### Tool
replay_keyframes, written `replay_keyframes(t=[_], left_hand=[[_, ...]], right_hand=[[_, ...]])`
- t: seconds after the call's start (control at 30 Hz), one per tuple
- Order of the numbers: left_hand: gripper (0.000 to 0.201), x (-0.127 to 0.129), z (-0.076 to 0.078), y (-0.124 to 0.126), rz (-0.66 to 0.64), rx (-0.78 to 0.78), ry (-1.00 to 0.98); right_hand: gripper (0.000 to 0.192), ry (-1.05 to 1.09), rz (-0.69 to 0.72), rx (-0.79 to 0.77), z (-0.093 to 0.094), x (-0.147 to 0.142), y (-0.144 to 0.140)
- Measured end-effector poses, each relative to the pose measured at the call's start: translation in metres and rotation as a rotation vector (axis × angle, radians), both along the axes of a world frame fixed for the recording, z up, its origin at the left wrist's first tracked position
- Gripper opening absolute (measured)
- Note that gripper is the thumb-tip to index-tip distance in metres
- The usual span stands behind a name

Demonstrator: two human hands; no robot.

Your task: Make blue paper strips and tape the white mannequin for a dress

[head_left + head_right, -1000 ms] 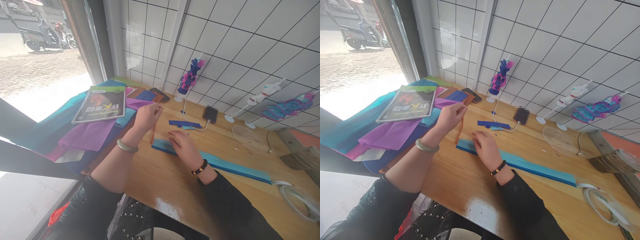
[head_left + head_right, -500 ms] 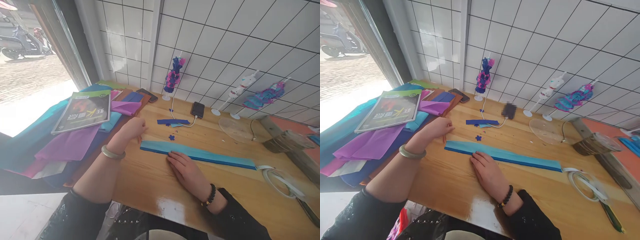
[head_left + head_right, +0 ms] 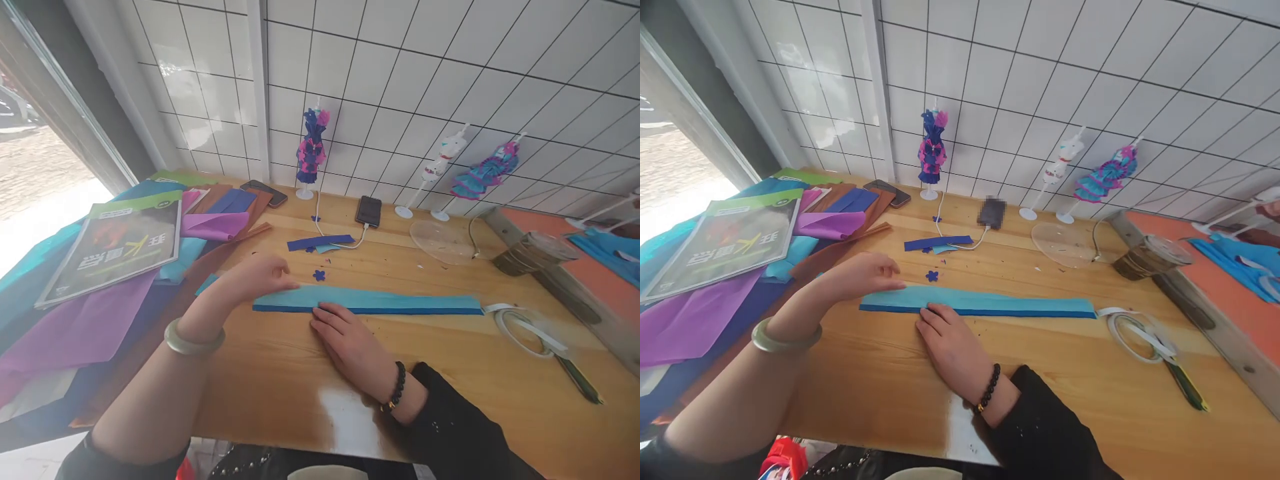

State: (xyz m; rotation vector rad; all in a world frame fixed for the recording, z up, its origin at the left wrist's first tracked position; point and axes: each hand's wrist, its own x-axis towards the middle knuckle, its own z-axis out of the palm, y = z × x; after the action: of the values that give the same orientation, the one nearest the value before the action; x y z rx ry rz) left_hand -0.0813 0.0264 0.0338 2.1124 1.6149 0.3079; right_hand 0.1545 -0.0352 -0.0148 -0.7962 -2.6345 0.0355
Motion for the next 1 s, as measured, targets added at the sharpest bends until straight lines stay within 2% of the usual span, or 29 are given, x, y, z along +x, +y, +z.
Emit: replay_keyframes(t=[0.1,0.2,0.3,0.6,1.0], left_hand=[[0.038,0.004,-0.004,-0.002,-0.079,-0.136,0.036],[0.026,0.003,-0.008,-0.001,-0.088,-0.217,0.078],[0.023,0.0,-0.009,-0.001,-0.074,-0.288,0.093],[0.024,-0.002,0.003,-0.004,-0.078,-0.394,0.041],[0.02,-0.006,0.003,-0.008,-0.088,-0.438,0.084]], right_hand=[[0.026,0.002,-0.007,-0.01,0.002,0.0,0.0],[0.025,0.01,-0.007,-0.015,0.004,0.0,0.0],[0.025,0.016,-0.002,-0.016,0.003,0.002,-0.001],[0.024,0.057,0.013,-0.036,0.006,0.004,0.001],[0.025,0.06,0.01,-0.102,0.008,0.004,0.0]])
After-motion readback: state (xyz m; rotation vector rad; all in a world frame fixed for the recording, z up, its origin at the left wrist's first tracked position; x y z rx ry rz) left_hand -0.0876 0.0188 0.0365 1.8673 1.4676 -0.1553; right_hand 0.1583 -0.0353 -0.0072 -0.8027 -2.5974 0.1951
